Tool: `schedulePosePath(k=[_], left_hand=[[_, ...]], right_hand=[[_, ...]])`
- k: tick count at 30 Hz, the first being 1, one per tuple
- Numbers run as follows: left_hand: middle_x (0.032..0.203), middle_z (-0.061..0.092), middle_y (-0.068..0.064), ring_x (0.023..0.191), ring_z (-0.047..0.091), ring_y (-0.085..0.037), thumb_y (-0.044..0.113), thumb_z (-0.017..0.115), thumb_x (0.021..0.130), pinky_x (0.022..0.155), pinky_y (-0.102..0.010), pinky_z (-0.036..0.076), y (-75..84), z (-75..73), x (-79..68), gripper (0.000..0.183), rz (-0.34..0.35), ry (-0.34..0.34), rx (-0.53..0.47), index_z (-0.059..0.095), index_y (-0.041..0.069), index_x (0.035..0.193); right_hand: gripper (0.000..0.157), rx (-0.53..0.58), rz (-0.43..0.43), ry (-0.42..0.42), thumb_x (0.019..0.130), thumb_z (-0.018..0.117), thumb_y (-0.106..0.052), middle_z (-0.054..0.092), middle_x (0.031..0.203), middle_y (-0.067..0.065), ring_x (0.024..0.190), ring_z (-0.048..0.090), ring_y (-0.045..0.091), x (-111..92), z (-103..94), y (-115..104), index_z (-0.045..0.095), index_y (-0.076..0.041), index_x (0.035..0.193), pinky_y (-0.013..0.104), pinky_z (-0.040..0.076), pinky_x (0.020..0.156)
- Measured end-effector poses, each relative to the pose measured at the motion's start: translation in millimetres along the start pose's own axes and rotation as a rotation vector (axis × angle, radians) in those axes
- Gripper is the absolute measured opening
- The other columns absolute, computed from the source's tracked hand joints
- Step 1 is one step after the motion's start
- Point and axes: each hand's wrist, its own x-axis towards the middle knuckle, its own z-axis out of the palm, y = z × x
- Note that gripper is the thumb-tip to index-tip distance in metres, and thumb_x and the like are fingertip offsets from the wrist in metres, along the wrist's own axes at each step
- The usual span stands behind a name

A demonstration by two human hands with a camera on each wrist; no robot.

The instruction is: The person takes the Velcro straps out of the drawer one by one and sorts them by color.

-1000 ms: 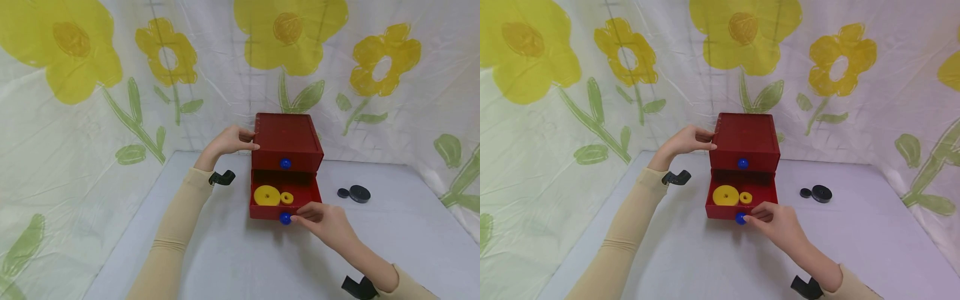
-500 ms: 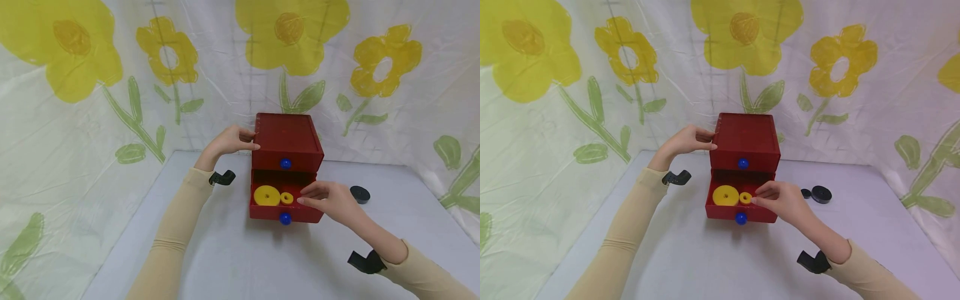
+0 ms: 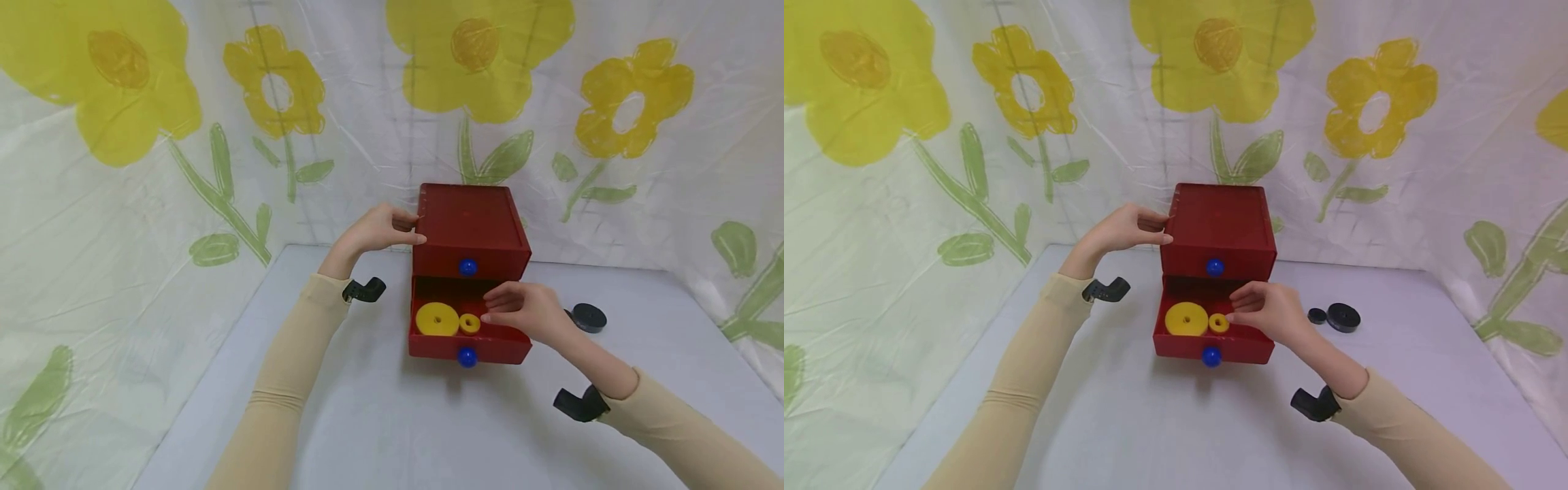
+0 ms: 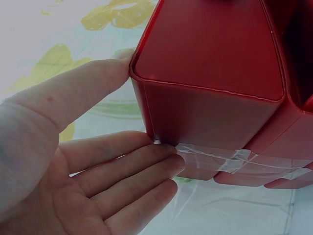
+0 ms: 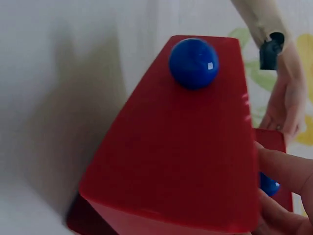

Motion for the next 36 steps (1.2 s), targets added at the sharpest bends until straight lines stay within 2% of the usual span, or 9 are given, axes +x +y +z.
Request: schedulePosePath(k=[6, 13, 20, 26, 30, 36], left_hand=[[0.13, 0.06, -0.006, 0.118, 0.057, -0.018, 0.042, 0.073, 0.081, 0.097, -0.034, 0.048, 1.9, -0.3, -1.9, 0.063, -0.004, -0.002, 0.004, 0.057, 0.01, 0.133], [0.13, 0.059, -0.005, 0.119, 0.056, -0.018, 0.043, 0.073, 0.081, 0.098, -0.034, 0.048, 2.6, 0.3, -1.9, 0.063, -0.006, -0.003, 0.014, 0.057, 0.011, 0.133], [0.13, 0.06, -0.006, 0.118, 0.056, -0.018, 0.042, 0.073, 0.081, 0.097, -0.034, 0.048, 1.1, -0.6, -2.1, 0.062, 0.0, 0.001, 0.01, 0.058, 0.011, 0.132], [0.13, 0.06, -0.006, 0.118, 0.057, -0.019, 0.042, 0.073, 0.081, 0.097, -0.034, 0.048, -0.2, -1.0, -2.0, 0.062, 0.008, 0.002, 0.002, 0.058, 0.01, 0.132], [0.13, 0.06, -0.006, 0.117, 0.057, -0.019, 0.042, 0.073, 0.081, 0.097, -0.034, 0.049, -0.7, -0.8, -1.9, 0.062, 0.01, 0.004, 0.002, 0.058, 0.01, 0.131], [0.129, 0.061, -0.006, 0.117, 0.057, -0.019, 0.042, 0.073, 0.081, 0.096, -0.034, 0.049, -0.5, -0.3, -1.8, 0.062, 0.014, 0.005, 0.006, 0.058, 0.01, 0.131]], right_hand=[[0.035, 0.007, -0.027, 0.051, 0.078, 0.078, -0.017, 0.071, 0.1, 0.013, 0.087, 0.07, 0.025, 9.6, 14.5, 8.4, 0.068, -0.003, 0.109, 0.036, 0.058, 0.075], [0.034, -0.029, -0.02, 0.057, 0.078, 0.078, -0.011, 0.07, 0.101, 0.015, 0.088, 0.07, 0.028, 12.7, 23.3, 9.8, 0.067, -0.001, 0.109, 0.04, 0.057, 0.077], [0.037, -0.074, -0.009, -0.004, 0.078, 0.078, -0.014, 0.07, 0.102, 0.014, 0.089, 0.07, 0.027, 15.2, 28.3, 9.0, 0.067, -0.001, 0.11, 0.039, 0.058, 0.076], [0.038, -0.106, -0.04, -0.044, 0.076, 0.08, -0.014, 0.07, 0.101, 0.015, 0.09, 0.069, 0.028, 18.1, 30.8, 8.2, 0.067, -0.001, 0.11, 0.04, 0.058, 0.076], [0.039, -0.109, -0.064, -0.072, 0.076, 0.08, -0.015, 0.07, 0.103, 0.015, 0.092, 0.068, 0.028, 20.5, 31.9, 6.8, 0.066, 0.0, 0.11, 0.04, 0.057, 0.078], [0.039, -0.115, -0.053, -0.127, 0.077, 0.079, -0.017, 0.07, 0.105, 0.013, 0.095, 0.068, 0.028, 23.9, 33.1, 7.7, 0.066, -0.003, 0.111, 0.041, 0.057, 0.08]])
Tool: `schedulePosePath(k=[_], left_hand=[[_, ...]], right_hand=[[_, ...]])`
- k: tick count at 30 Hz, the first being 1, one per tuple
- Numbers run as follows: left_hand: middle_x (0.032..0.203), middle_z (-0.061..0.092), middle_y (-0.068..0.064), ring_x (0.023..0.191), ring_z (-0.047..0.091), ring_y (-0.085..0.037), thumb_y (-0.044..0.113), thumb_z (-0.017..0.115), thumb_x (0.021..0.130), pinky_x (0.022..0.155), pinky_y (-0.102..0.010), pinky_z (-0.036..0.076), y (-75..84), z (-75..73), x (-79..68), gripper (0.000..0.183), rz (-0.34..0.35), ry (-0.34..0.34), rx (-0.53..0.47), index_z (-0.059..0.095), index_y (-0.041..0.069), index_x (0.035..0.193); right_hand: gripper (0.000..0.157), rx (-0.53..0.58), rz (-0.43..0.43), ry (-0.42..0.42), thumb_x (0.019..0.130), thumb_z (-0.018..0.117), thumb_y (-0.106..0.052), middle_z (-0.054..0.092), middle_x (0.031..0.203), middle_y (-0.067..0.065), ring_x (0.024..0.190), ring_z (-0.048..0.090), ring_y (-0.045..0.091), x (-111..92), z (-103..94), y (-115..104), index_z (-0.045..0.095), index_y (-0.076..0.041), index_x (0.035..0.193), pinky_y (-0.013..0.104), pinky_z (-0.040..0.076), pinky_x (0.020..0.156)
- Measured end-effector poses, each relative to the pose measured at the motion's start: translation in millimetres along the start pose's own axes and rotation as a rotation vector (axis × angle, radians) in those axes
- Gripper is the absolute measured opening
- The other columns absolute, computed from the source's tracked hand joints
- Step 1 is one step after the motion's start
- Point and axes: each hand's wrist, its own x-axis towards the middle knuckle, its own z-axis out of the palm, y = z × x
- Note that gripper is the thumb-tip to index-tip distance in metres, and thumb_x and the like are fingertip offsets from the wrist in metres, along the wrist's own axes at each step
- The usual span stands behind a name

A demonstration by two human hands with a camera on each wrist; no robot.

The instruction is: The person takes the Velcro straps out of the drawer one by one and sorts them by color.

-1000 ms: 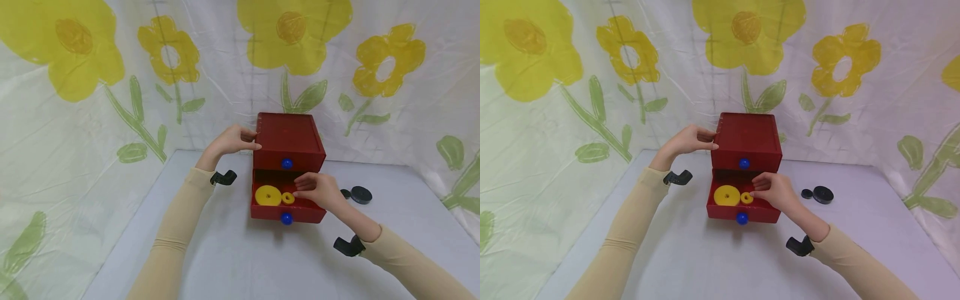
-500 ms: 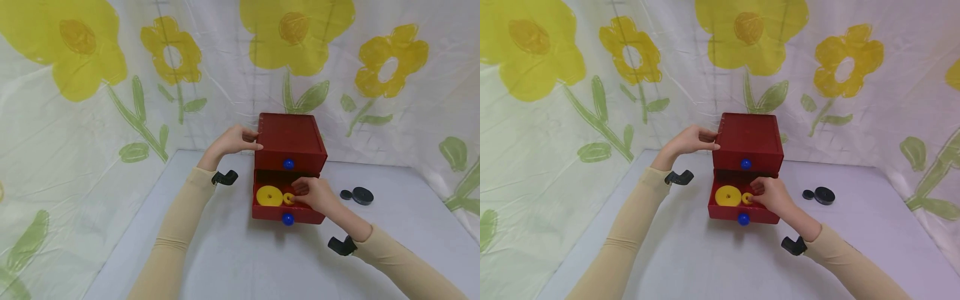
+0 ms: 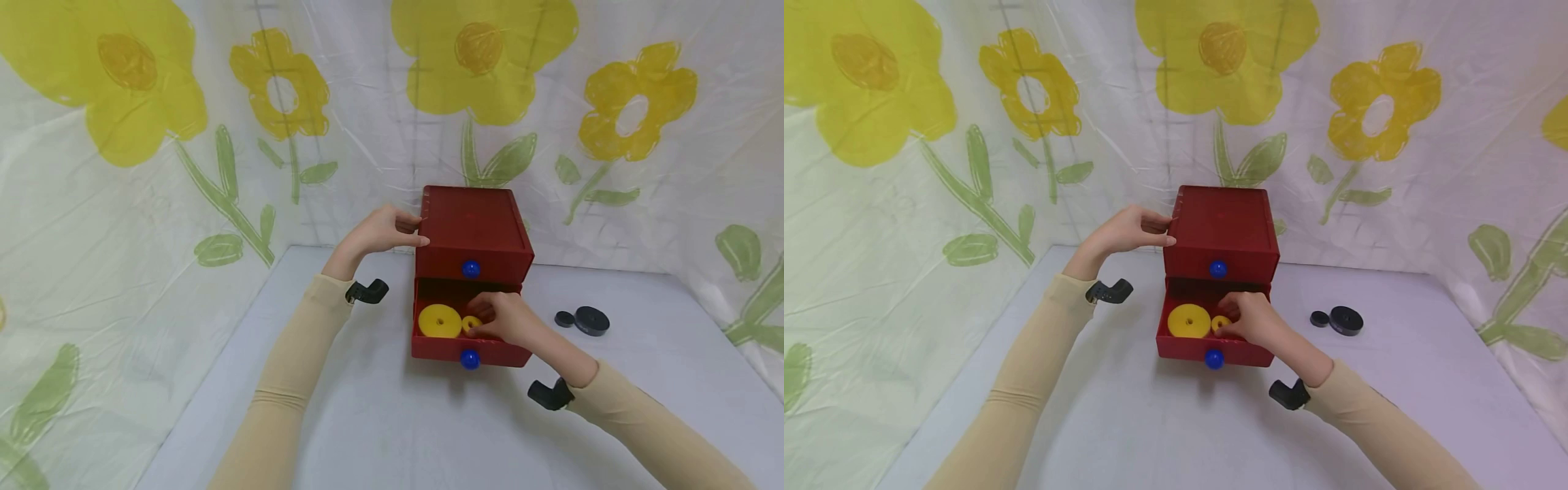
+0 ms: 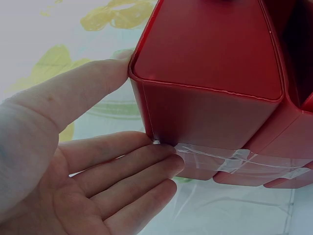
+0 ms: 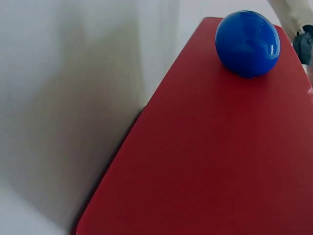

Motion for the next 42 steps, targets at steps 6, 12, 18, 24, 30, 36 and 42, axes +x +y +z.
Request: schedulePosePath(k=[6, 12, 18, 24, 30, 36, 42], left_hand=[[0.13, 0.06, -0.006, 0.117, 0.057, -0.018, 0.042, 0.073, 0.081, 0.097, -0.034, 0.049, -1.2, 0.9, 1.0, 0.062, 0.002, 0.001, 0.002, 0.058, 0.01, 0.132], [0.13, 0.06, -0.005, 0.118, 0.057, -0.018, 0.043, 0.073, 0.081, 0.097, -0.034, 0.048, -1.4, 0.7, 1.2, 0.062, -0.001, 0.003, 0.0, 0.058, 0.01, 0.132], [0.131, 0.059, -0.005, 0.118, 0.056, -0.018, 0.043, 0.072, 0.081, 0.097, -0.034, 0.048, -0.5, 0.3, 0.8, 0.062, -0.013, 0.001, -0.003, 0.057, 0.011, 0.133], [0.13, 0.06, -0.004, 0.117, 0.057, -0.017, 0.044, 0.073, 0.081, 0.097, -0.034, 0.048, -1.0, 0.8, 1.0, 0.062, -0.012, 0.004, 0.004, 0.058, 0.012, 0.132], [0.129, 0.06, -0.005, 0.117, 0.057, -0.018, 0.043, 0.073, 0.081, 0.096, -0.033, 0.049, -0.8, 2.6, 1.2, 0.062, -0.006, 0.005, 0.001, 0.058, 0.011, 0.132], [0.13, 0.06, -0.005, 0.118, 0.056, -0.018, 0.043, 0.073, 0.081, 0.096, -0.034, 0.049, -1.1, 2.7, 2.3, 0.062, -0.006, 0.001, 0.0, 0.058, 0.011, 0.132], [0.131, 0.059, -0.005, 0.118, 0.056, -0.017, 0.045, 0.073, 0.081, 0.097, -0.034, 0.048, -2.3, 1.4, 2.2, 0.064, -0.014, -0.001, 0.003, 0.057, 0.011, 0.133]], right_hand=[[0.037, -0.016, -0.006, -0.051, 0.077, 0.079, -0.014, 0.07, 0.106, 0.013, 0.097, 0.067, 0.028, 5.2, 2.4, 3.1, 0.067, -0.005, 0.111, 0.04, 0.056, 0.081], [0.035, 0.005, -0.006, -0.066, 0.075, 0.08, -0.011, 0.069, 0.106, 0.014, 0.094, 0.067, 0.03, 6.7, 5.0, 3.3, 0.068, -0.005, 0.107, 0.039, 0.057, 0.078], [0.032, 0.024, 0.016, -0.08, 0.075, 0.079, -0.008, 0.068, 0.106, 0.014, 0.096, 0.067, 0.032, 8.7, 5.9, 3.5, 0.069, -0.005, 0.105, 0.041, 0.057, 0.079], [0.03, 0.016, 0.039, -0.085, 0.076, 0.078, -0.006, 0.069, 0.106, 0.014, 0.096, 0.067, 0.031, 9.7, 5.9, 3.2, 0.07, -0.005, 0.104, 0.041, 0.057, 0.08], [0.03, -0.005, 0.048, -0.034, 0.074, 0.08, -0.008, 0.069, 0.103, 0.011, 0.093, 0.065, 0.026, 5.6, 5.1, 2.6, 0.07, -0.008, 0.103, 0.041, 0.056, 0.081], [0.033, -0.007, 0.039, 0.006, 0.074, 0.081, -0.011, 0.07, 0.103, 0.009, 0.092, 0.064, 0.024, 0.8, -1.1, -2.1, 0.069, -0.009, 0.105, 0.04, 0.056, 0.081], [0.032, 0.031, 0.004, 0.038, 0.075, 0.08, -0.011, 0.068, 0.102, 0.012, 0.089, 0.065, 0.025, -3.5, -14.1, -4.7, 0.068, -0.006, 0.105, 0.038, 0.057, 0.078]])
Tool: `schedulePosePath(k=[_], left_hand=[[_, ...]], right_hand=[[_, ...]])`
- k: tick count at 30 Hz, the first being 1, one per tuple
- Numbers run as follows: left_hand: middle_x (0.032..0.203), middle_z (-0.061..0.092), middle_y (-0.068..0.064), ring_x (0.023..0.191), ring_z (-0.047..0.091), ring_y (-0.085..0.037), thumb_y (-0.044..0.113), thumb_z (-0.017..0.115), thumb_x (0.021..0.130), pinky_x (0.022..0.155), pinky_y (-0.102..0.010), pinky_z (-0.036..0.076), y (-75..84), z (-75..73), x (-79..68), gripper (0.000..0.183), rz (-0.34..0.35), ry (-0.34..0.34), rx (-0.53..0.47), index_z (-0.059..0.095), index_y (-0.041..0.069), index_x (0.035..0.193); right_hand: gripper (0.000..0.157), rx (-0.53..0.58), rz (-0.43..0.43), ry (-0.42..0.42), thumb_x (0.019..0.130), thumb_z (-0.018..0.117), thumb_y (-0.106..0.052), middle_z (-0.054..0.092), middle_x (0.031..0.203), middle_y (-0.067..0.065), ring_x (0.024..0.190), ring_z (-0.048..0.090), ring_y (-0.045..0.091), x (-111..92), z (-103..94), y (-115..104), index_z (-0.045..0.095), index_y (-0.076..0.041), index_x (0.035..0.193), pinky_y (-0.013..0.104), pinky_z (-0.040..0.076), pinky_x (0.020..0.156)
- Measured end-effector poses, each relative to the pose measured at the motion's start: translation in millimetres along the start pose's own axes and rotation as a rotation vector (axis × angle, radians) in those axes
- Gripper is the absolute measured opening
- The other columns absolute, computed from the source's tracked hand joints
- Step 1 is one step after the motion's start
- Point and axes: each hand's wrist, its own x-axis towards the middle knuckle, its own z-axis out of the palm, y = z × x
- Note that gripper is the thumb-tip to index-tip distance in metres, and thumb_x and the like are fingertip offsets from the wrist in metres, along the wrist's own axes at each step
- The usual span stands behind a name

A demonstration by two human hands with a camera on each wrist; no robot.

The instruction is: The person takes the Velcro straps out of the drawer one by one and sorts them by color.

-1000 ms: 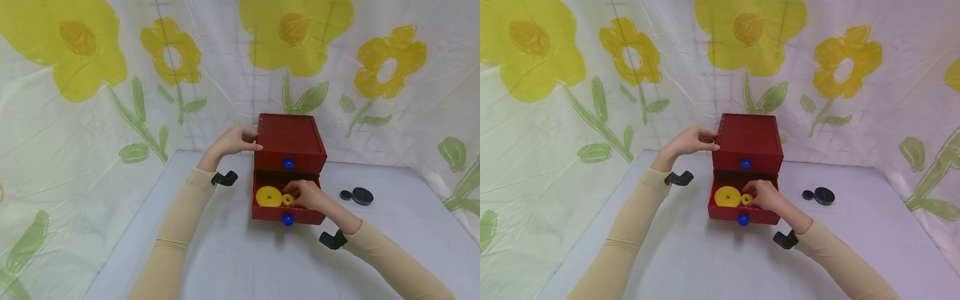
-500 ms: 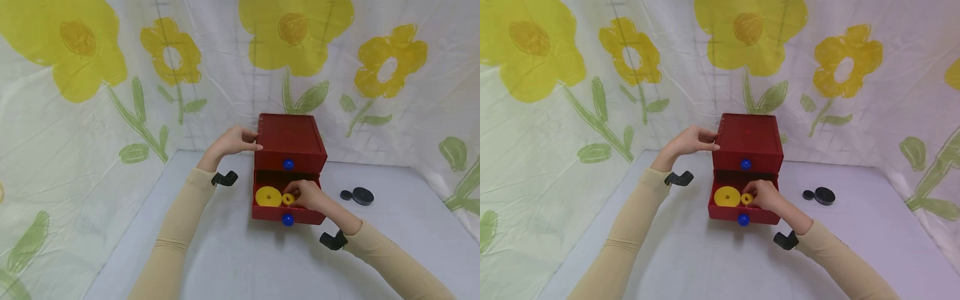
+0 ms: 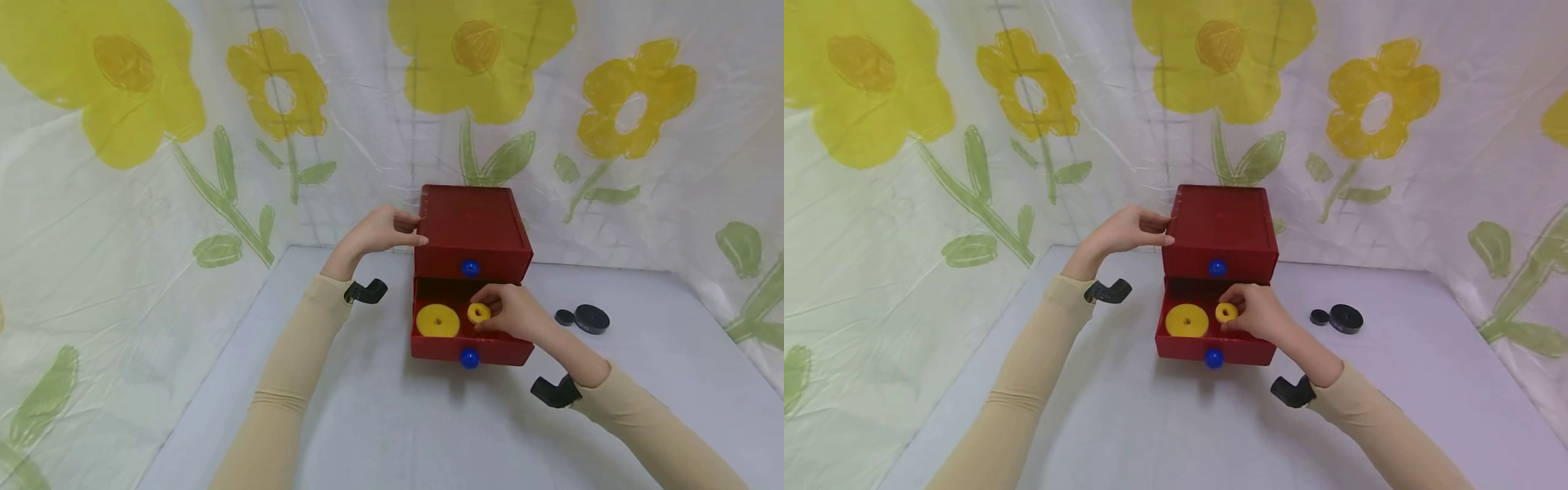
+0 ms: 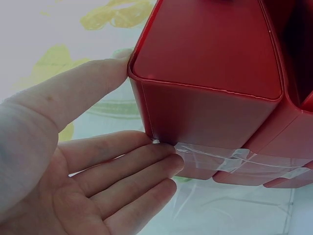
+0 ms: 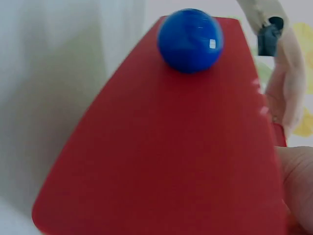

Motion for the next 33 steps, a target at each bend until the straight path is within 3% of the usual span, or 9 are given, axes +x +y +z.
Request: schedulePosePath(k=[16, 33], left_hand=[[0.13, 0.059, -0.005, 0.118, 0.056, -0.018, 0.044, 0.072, 0.081, 0.097, -0.034, 0.048, 2.6, -0.4, -2.0, 0.064, 0.0, -0.004, 0.0, 0.056, 0.01, 0.133], [0.132, 0.058, -0.005, 0.12, 0.054, -0.019, 0.042, 0.072, 0.082, 0.095, -0.035, 0.049, 3.7, -0.8, -3.2, 0.063, 0.002, -0.008, -0.015, 0.056, 0.01, 0.134]], right_hand=[[0.046, -0.008, 0.059, 0.036, 0.078, 0.078, -0.032, 0.067, 0.105, 0.012, 0.092, 0.066, 0.027, -25.2, -31.8, -0.7, 0.065, -0.006, 0.114, 0.037, 0.058, 0.074], [0.051, -0.024, 0.146, 0.112, 0.08, 0.076, -0.036, 0.068, 0.109, 0.016, 0.097, 0.066, 0.032, -48.3, -52.5, 14.2, 0.064, -0.006, 0.118, 0.038, 0.058, 0.072]])
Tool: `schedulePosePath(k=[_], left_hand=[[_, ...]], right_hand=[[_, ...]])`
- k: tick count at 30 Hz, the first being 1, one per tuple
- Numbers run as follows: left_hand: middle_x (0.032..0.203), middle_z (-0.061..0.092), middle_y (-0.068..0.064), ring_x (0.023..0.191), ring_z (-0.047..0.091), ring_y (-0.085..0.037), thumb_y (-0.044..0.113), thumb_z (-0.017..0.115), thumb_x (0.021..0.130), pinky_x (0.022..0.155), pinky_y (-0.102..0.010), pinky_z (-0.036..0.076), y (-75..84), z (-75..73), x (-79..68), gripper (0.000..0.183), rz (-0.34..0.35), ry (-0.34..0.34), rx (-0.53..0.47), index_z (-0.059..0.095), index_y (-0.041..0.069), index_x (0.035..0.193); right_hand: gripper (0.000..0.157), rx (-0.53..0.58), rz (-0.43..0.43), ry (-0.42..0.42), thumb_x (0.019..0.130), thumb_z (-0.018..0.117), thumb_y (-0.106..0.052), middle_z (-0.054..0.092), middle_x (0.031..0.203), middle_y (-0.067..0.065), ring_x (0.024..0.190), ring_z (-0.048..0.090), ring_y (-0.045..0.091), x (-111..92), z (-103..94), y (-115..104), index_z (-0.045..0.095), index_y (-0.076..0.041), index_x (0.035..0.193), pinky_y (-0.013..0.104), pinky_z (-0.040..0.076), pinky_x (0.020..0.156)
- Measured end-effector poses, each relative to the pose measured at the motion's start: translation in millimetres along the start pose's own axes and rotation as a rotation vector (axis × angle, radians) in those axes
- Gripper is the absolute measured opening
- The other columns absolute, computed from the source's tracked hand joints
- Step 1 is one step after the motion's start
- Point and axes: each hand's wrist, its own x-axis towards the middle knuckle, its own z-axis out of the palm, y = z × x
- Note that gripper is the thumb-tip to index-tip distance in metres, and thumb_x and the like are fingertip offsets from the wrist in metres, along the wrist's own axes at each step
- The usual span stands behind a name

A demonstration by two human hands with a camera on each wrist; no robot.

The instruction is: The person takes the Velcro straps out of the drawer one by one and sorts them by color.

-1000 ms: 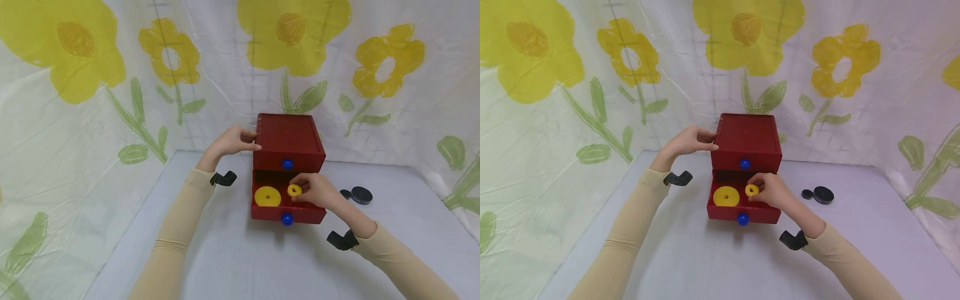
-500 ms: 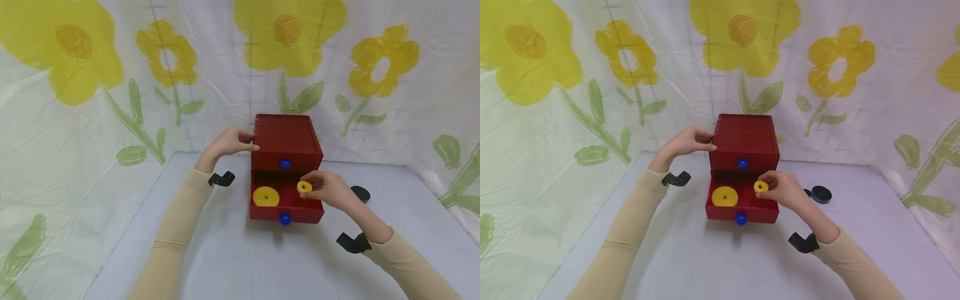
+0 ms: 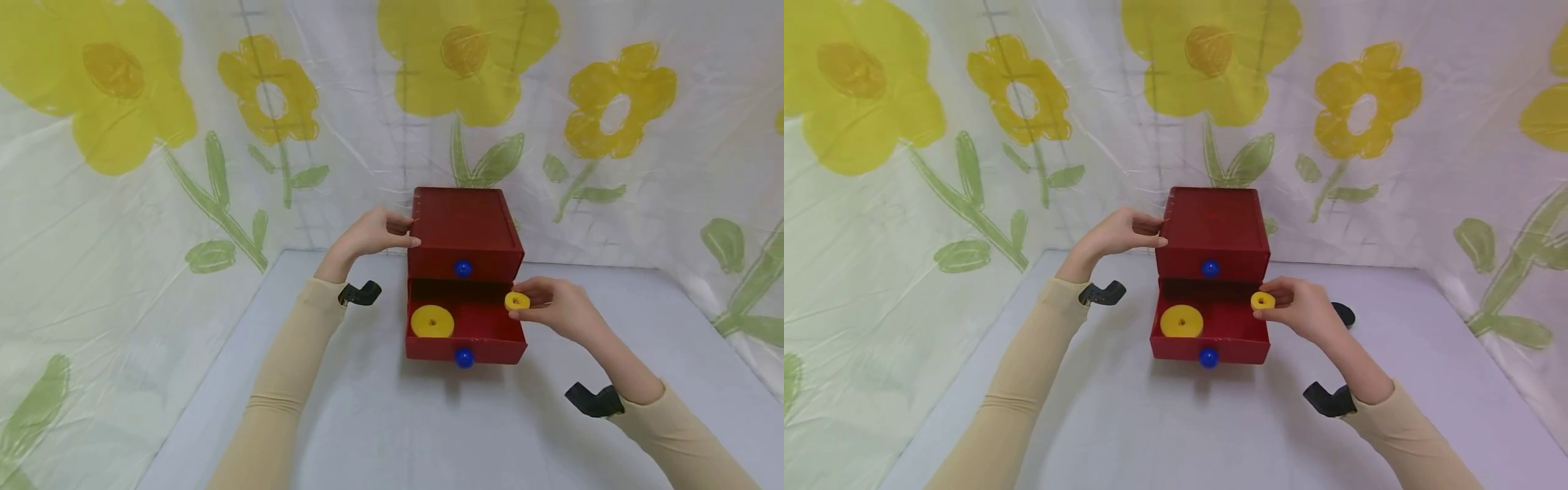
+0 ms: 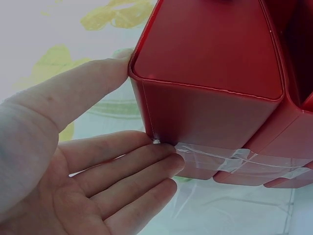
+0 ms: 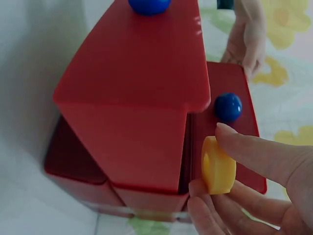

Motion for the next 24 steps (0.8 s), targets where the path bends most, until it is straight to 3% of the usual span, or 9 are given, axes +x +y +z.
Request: schedulePosePath(k=[24], left_hand=[[0.132, 0.058, -0.005, 0.121, 0.054, -0.02, 0.042, 0.072, 0.082, 0.095, -0.035, 0.05, -0.9, 0.6, 1.3, 0.063, 0.0, 0.002, 0.002, 0.056, 0.01, 0.133]], right_hand=[[0.061, 0.02, 0.12, 0.037, 0.081, 0.072, -0.044, 0.065, 0.115, 0.022, 0.101, 0.064, 0.035, -14.9, -13.5, 36.0, 0.059, -0.002, 0.123, 0.042, 0.057, 0.078]])
